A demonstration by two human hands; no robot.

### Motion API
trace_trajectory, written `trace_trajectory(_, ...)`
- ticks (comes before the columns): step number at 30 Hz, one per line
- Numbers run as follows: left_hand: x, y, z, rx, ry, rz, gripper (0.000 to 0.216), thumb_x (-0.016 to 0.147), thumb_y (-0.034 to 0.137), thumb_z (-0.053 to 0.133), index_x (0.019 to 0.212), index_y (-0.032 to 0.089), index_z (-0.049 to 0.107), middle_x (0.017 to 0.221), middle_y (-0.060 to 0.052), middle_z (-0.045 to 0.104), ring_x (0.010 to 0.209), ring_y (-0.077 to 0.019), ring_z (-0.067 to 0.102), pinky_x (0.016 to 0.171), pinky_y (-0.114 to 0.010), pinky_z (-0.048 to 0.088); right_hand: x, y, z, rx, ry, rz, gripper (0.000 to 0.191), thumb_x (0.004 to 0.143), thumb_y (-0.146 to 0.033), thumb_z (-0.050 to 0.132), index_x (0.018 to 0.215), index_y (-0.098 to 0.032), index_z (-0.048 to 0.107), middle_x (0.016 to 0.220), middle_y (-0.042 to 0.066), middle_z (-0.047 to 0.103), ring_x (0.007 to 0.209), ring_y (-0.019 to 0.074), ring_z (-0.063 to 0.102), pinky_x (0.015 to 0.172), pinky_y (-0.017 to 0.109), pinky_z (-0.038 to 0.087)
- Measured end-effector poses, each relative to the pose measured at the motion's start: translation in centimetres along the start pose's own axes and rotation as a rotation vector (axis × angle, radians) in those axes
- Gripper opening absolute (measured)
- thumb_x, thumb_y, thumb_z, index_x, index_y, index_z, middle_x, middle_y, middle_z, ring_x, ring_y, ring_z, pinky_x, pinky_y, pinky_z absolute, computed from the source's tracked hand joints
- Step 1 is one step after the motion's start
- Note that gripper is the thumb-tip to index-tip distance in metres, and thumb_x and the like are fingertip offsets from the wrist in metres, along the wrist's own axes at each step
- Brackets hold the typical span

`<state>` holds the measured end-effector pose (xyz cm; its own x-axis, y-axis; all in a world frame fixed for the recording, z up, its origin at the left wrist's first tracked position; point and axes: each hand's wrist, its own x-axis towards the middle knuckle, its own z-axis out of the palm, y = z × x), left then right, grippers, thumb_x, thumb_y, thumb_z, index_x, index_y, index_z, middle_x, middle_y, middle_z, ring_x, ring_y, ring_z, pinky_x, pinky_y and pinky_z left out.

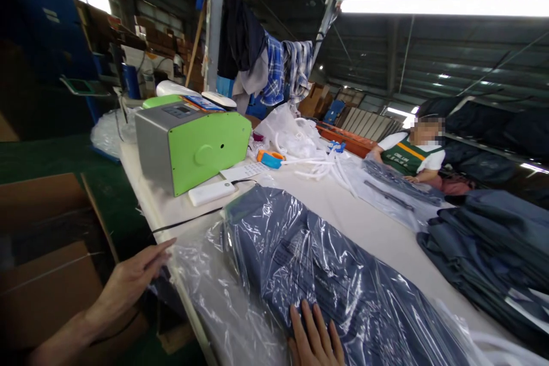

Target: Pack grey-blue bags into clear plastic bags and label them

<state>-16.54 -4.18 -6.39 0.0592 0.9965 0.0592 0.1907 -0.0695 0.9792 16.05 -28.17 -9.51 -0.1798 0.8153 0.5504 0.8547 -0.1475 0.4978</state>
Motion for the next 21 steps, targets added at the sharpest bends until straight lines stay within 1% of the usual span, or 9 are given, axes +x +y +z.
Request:
trace_trajectory(2,0.9,0.5,-1.0,0.012,0.073,-0.008,0.039,0.059,0.046,0.066,0.091,0.022,0.070,0.055,0.002,0.061,0.054,-0.0163,0.051,0.053,-0.024,0.043,0.0,0.4,-0.4,-0.017,-0.035,-0.058,0.055,0.093,-0.034,0.038,0.145,-0.019,0.029,0.121,0.001,0.063,0.103,0.0200,0.063,0.086,0.039,0.040)
trace_trajectory(4,1.6,0.2,-1.6,-0.008,0.089,-0.078,0.033,0.063,0.042,0.063,0.086,0.019,0.068,0.041,0.004,0.046,0.047,-0.0139,0.042,0.047,-0.023,0.035,0.0,0.4,-0.8,-0.036,-0.070,-0.063,0.046,0.093,-0.036,0.038,0.136,-0.020,0.045,0.125,0.000,0.060,0.107,0.0199,0.061,0.088,0.038,0.040)
trace_trajectory(5,1.7,-0.1,-1.7,-0.038,0.087,-0.121,0.028,0.063,0.039,0.063,0.081,0.018,0.066,0.040,0.005,0.043,0.046,-0.0130,0.040,0.046,-0.022,0.032,0.1,0.3,-1.1,-0.041,-0.085,-0.047,0.042,0.093,-0.036,0.038,0.131,-0.022,0.050,0.127,-0.001,0.059,0.109,0.0199,0.060,0.089,0.038,0.039)
trace_trajectory(8,1.8,-1.3,-1.4,-0.214,0.152,-0.257,0.011,0.065,0.028,0.063,0.068,0.017,0.063,0.047,0.003,0.050,0.045,-0.0105,0.038,0.043,-0.021,0.032,0.5,-0.3,-1.8,-0.020,-0.118,0.014,0.038,0.094,-0.032,0.037,0.126,-0.023,0.054,0.129,-0.002,0.058,0.114,0.0203,0.057,0.094,0.039,0.035)
trace_trajectory(10,1.6,-1.7,-1.1,-0.302,0.218,-0.305,0.004,0.065,0.022,0.064,0.068,0.019,0.063,0.053,0.002,0.056,0.047,-0.0104,0.041,0.043,-0.020,0.036,0.8,-0.7,-2.0,0.016,-0.128,0.056,0.037,0.095,-0.031,0.036,0.126,-0.023,0.054,0.130,-0.002,0.057,0.116,0.0209,0.055,0.097,0.040,0.032)
trace_trajectory(12,1.3,-1.8,-0.9,-0.363,0.172,-0.360,0.009,0.062,0.018,0.068,0.070,0.019,0.065,0.058,0.002,0.061,0.054,-0.0119,0.049,0.049,-0.019,0.043,1.0,-0.9,-2.1,0.052,-0.116,0.085,0.037,0.095,-0.030,0.035,0.125,-0.022,0.054,0.129,-0.001,0.058,0.117,0.0215,0.054,0.098,0.041,0.030)
trace_trajectory(16,-0.1,-1.6,0.1,-0.491,-0.007,-0.526,0.013,0.056,0.015,0.071,0.069,0.016,0.068,0.074,-0.004,0.070,0.070,-0.0191,0.063,0.056,-0.023,0.052,1.2,-0.9,-2.1,0.109,-0.099,0.113,0.037,0.095,-0.031,0.035,0.126,-0.021,0.053,0.128,0.001,0.059,0.117,0.0225,0.053,0.099,0.041,0.028)
trace_trajectory(19,-2.2,-1.5,2.3,-0.579,-0.057,-0.652,0.004,0.065,0.013,0.066,0.066,0.016,0.069,0.071,-0.005,0.071,0.068,-0.0189,0.065,0.061,-0.025,0.055,1.2,-1.0,-2.5,0.142,-0.115,0.130,0.037,0.096,-0.030,0.036,0.127,-0.020,0.053,0.129,0.001,0.058,0.118,0.0229,0.052,0.101,0.041,0.027)
trace_trajectory(21,-3.7,-1.2,3.9,-0.617,-0.098,-0.691,0.009,0.069,0.011,0.063,0.062,0.016,0.068,0.066,-0.005,0.069,0.063,-0.0169,0.064,0.062,-0.023,0.056,1.2,-1.2,-2.9,0.165,-0.155,0.155,0.036,0.096,-0.028,0.036,0.128,-0.021,0.052,0.130,0.001,0.058,0.120,0.0229,0.050,0.102,0.041,0.026)
